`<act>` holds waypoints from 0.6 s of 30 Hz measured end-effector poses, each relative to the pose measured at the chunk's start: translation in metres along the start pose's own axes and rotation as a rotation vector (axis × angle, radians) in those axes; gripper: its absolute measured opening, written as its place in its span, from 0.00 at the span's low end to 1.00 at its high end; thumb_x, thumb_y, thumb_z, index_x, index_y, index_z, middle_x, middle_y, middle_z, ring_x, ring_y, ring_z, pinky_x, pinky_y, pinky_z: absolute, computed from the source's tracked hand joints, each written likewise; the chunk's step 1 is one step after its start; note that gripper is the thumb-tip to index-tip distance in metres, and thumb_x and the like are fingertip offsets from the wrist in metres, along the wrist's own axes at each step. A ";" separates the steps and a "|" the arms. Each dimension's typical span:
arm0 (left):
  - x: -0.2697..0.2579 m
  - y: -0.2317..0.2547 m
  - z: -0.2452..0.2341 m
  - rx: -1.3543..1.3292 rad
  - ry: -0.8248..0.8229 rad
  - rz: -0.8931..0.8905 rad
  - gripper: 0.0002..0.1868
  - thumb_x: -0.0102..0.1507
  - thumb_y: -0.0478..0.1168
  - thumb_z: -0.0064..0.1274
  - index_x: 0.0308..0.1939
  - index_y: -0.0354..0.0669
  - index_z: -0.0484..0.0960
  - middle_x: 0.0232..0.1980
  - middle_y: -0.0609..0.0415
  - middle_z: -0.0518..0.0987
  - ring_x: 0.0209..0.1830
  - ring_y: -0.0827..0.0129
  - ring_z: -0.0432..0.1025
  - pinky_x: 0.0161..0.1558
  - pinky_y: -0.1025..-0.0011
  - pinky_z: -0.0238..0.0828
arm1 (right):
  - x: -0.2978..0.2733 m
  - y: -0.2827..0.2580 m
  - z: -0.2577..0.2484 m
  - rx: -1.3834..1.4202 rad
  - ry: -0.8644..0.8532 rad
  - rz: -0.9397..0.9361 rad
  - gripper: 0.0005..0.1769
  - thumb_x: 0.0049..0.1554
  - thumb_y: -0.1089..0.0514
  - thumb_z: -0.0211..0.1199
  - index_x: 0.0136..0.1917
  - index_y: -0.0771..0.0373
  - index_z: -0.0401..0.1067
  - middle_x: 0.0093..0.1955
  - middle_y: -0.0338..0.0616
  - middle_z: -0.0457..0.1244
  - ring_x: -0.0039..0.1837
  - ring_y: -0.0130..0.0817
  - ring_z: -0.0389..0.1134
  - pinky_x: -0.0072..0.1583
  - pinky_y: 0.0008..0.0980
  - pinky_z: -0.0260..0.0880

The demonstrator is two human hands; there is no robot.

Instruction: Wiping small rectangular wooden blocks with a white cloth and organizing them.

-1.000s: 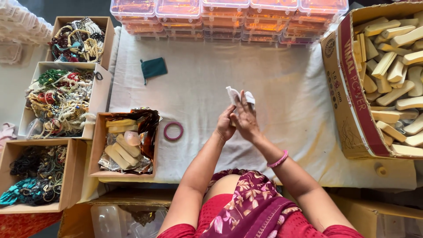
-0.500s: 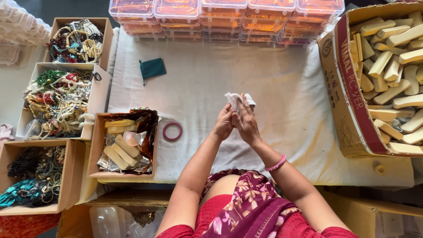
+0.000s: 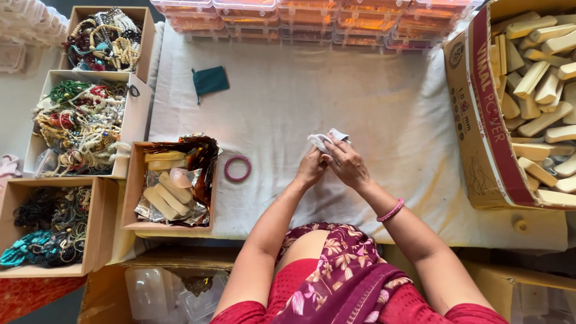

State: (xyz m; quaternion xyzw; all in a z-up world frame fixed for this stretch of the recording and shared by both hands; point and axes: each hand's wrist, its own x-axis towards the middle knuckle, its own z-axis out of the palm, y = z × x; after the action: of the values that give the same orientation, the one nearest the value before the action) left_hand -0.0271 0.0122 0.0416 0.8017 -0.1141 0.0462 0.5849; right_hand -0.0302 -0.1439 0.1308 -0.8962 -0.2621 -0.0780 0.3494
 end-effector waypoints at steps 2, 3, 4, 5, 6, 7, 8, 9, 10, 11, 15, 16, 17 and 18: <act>0.002 0.006 0.000 0.052 -0.018 -0.003 0.24 0.59 0.31 0.60 0.59 0.39 0.75 0.59 0.43 0.78 0.59 0.44 0.73 0.56 0.57 0.72 | -0.004 0.001 0.004 -0.043 -0.002 -0.050 0.26 0.60 0.57 0.65 0.70 0.65 0.70 0.72 0.57 0.61 0.69 0.58 0.64 0.66 0.46 0.66; 0.003 0.007 -0.002 0.083 -0.017 0.025 0.24 0.59 0.32 0.59 0.60 0.39 0.75 0.59 0.43 0.77 0.59 0.44 0.73 0.55 0.56 0.72 | -0.008 0.003 0.012 -0.096 0.080 -0.028 0.26 0.61 0.57 0.63 0.71 0.66 0.68 0.74 0.58 0.59 0.71 0.56 0.63 0.69 0.47 0.64; 0.005 0.008 -0.004 0.114 -0.016 0.053 0.24 0.59 0.32 0.59 0.60 0.40 0.75 0.59 0.43 0.77 0.58 0.44 0.72 0.54 0.55 0.72 | -0.012 0.006 0.019 -0.149 0.162 -0.006 0.26 0.63 0.58 0.62 0.72 0.68 0.67 0.76 0.59 0.58 0.74 0.55 0.62 0.71 0.47 0.63; 0.004 0.002 -0.003 0.115 -0.014 0.053 0.24 0.59 0.32 0.59 0.60 0.40 0.75 0.59 0.43 0.77 0.58 0.44 0.72 0.54 0.55 0.72 | -0.015 0.004 0.021 -0.148 0.162 -0.009 0.26 0.63 0.58 0.62 0.72 0.68 0.67 0.76 0.59 0.58 0.74 0.55 0.62 0.71 0.47 0.63; 0.003 -0.005 -0.002 0.142 -0.047 0.036 0.24 0.59 0.32 0.58 0.60 0.41 0.75 0.59 0.43 0.77 0.58 0.45 0.73 0.53 0.56 0.73 | -0.018 0.003 0.023 -0.224 0.175 -0.062 0.26 0.62 0.58 0.61 0.72 0.67 0.67 0.77 0.57 0.58 0.75 0.55 0.62 0.73 0.47 0.62; 0.000 -0.012 0.000 0.167 -0.079 0.017 0.24 0.59 0.31 0.56 0.60 0.41 0.76 0.59 0.44 0.78 0.58 0.45 0.74 0.53 0.56 0.73 | -0.022 0.002 0.025 -0.299 0.185 -0.116 0.27 0.62 0.59 0.61 0.72 0.67 0.67 0.77 0.56 0.58 0.76 0.54 0.62 0.74 0.48 0.62; 0.000 -0.013 -0.001 0.167 -0.077 0.015 0.24 0.59 0.31 0.56 0.60 0.41 0.76 0.59 0.44 0.78 0.58 0.45 0.74 0.53 0.56 0.73 | -0.018 0.004 0.022 -0.298 0.184 -0.118 0.27 0.62 0.59 0.61 0.72 0.67 0.67 0.77 0.56 0.58 0.76 0.54 0.62 0.74 0.48 0.62; -0.001 -0.013 0.000 0.190 -0.098 -0.002 0.19 0.62 0.33 0.58 0.57 0.41 0.76 0.57 0.45 0.79 0.58 0.46 0.74 0.54 0.56 0.74 | -0.017 0.006 0.020 -0.233 0.160 -0.077 0.28 0.62 0.57 0.62 0.73 0.68 0.66 0.78 0.58 0.57 0.75 0.54 0.62 0.73 0.48 0.62; -0.003 -0.014 0.000 0.213 -0.120 -0.018 0.14 0.65 0.35 0.59 0.54 0.42 0.77 0.55 0.46 0.79 0.57 0.46 0.75 0.55 0.56 0.74 | -0.015 0.007 0.018 -0.168 0.135 -0.037 0.29 0.62 0.55 0.63 0.73 0.70 0.65 0.78 0.59 0.56 0.74 0.54 0.61 0.72 0.49 0.62; 0.000 -0.005 -0.001 0.211 -0.120 -0.015 0.14 0.65 0.35 0.59 0.54 0.42 0.77 0.55 0.46 0.79 0.57 0.46 0.75 0.55 0.56 0.74 | -0.013 0.007 0.016 -0.172 0.137 -0.036 0.29 0.62 0.55 0.63 0.73 0.70 0.65 0.78 0.59 0.56 0.74 0.54 0.61 0.72 0.49 0.62; 0.005 0.007 -0.006 0.189 -0.077 0.041 0.22 0.58 0.32 0.58 0.56 0.40 0.76 0.56 0.45 0.78 0.54 0.44 0.73 0.49 0.55 0.73 | -0.006 0.000 0.010 -0.240 0.103 -0.063 0.32 0.59 0.52 0.64 0.71 0.72 0.66 0.77 0.62 0.56 0.72 0.57 0.61 0.70 0.50 0.61; 0.005 0.004 -0.006 0.190 -0.065 0.059 0.29 0.55 0.30 0.57 0.61 0.39 0.74 0.57 0.44 0.76 0.54 0.43 0.72 0.48 0.54 0.72 | -0.004 -0.003 0.009 -0.252 0.102 -0.135 0.34 0.57 0.49 0.65 0.70 0.73 0.67 0.75 0.64 0.57 0.71 0.61 0.61 0.69 0.51 0.61; 0.003 0.001 -0.003 0.190 -0.064 0.056 0.29 0.55 0.30 0.57 0.61 0.39 0.74 0.57 0.44 0.76 0.54 0.43 0.72 0.48 0.54 0.72 | -0.006 0.012 0.014 -0.250 0.099 -0.135 0.34 0.57 0.49 0.65 0.70 0.73 0.67 0.75 0.64 0.57 0.71 0.61 0.61 0.69 0.51 0.61; 0.001 -0.001 0.000 0.203 -0.088 0.019 0.21 0.60 0.34 0.60 0.57 0.42 0.76 0.57 0.47 0.80 0.55 0.48 0.75 0.51 0.58 0.74 | -0.008 0.026 0.020 -0.107 0.153 -0.034 0.26 0.62 0.54 0.63 0.69 0.70 0.70 0.74 0.61 0.60 0.71 0.58 0.64 0.69 0.47 0.65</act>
State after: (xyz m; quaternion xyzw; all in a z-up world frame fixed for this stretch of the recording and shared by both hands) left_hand -0.0256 0.0125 0.0406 0.8568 -0.1421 0.0280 0.4948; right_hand -0.0247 -0.1503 0.0985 -0.9003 -0.2454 -0.1661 0.3189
